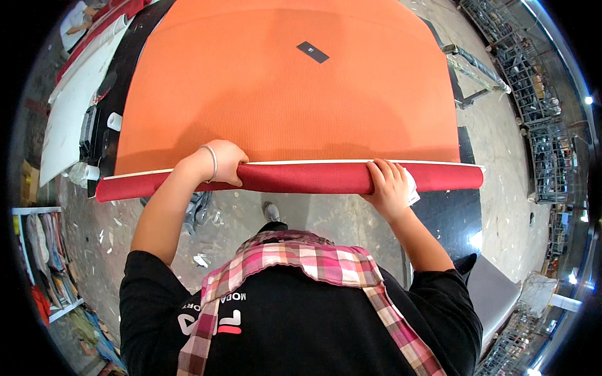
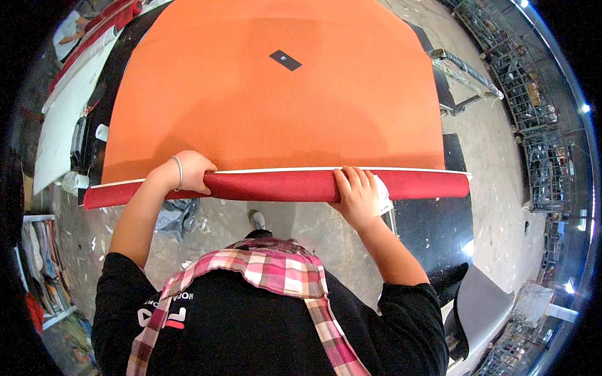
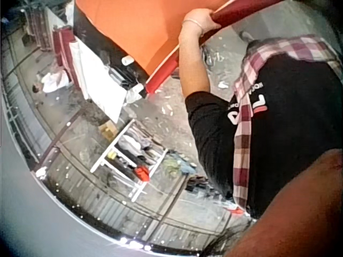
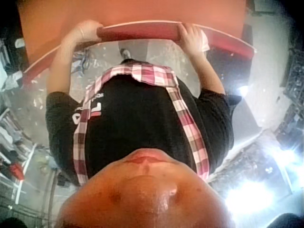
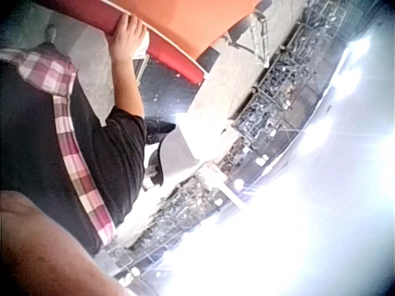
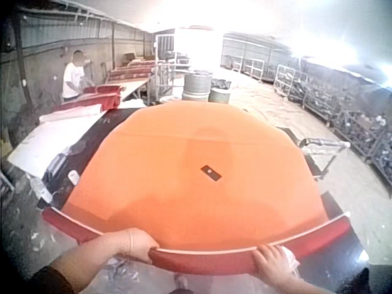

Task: The person wipes a large orange mat surface with a cloth, then rolls up several circular mats featuring animal designs and secures them with adhesive tape.

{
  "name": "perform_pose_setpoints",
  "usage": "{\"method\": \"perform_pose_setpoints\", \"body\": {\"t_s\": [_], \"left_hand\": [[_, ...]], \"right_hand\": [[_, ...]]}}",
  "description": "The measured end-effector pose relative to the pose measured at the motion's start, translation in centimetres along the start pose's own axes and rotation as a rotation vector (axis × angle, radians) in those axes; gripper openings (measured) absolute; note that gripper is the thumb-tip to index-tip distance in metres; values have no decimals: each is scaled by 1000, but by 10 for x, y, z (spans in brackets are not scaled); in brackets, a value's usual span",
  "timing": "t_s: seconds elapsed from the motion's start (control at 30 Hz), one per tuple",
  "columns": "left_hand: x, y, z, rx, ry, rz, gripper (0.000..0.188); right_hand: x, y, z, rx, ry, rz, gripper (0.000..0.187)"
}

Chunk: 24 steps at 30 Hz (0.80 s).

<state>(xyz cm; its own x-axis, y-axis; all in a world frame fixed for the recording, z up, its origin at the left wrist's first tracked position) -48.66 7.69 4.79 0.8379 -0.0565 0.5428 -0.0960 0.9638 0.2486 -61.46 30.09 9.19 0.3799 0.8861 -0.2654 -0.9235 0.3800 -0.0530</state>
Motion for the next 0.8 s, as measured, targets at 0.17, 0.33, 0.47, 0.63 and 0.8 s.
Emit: {"method": "perform_pose_setpoints", "body": {"t_s": [0.17, 0.33, 0.47, 0.63, 0.8], "left_hand": [[-18, -21, 4, 72, -175, 0, 43], [21, 28, 45, -300, 568, 27, 80], [26, 32, 38, -443, 799, 142, 78], [-7, -12, 43, -41, 468, 75, 73], [-25, -13, 48, -25, 336, 25, 73]], "right_hand": [[-39, 27, -33, -89, -449, -66, 49], [-70, 48, -51, -97, -705, -47, 48], [-84, 47, -59, -193, -826, -56, 50], [-84, 30, -19, -138, -315, -12, 72], [-62, 2, -21, 165, 20, 141, 82]]}}
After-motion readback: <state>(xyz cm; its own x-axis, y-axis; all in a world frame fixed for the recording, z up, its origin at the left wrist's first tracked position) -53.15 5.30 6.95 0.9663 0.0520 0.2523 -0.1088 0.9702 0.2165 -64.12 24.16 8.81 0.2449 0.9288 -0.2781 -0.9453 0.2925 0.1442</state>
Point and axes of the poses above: each hand's wrist, its own x-axis away from the middle knuckle, its own z-axis out of the back of the hand, y = z × x, the point moved 10 cm from there along -x, towards the middle knuckle
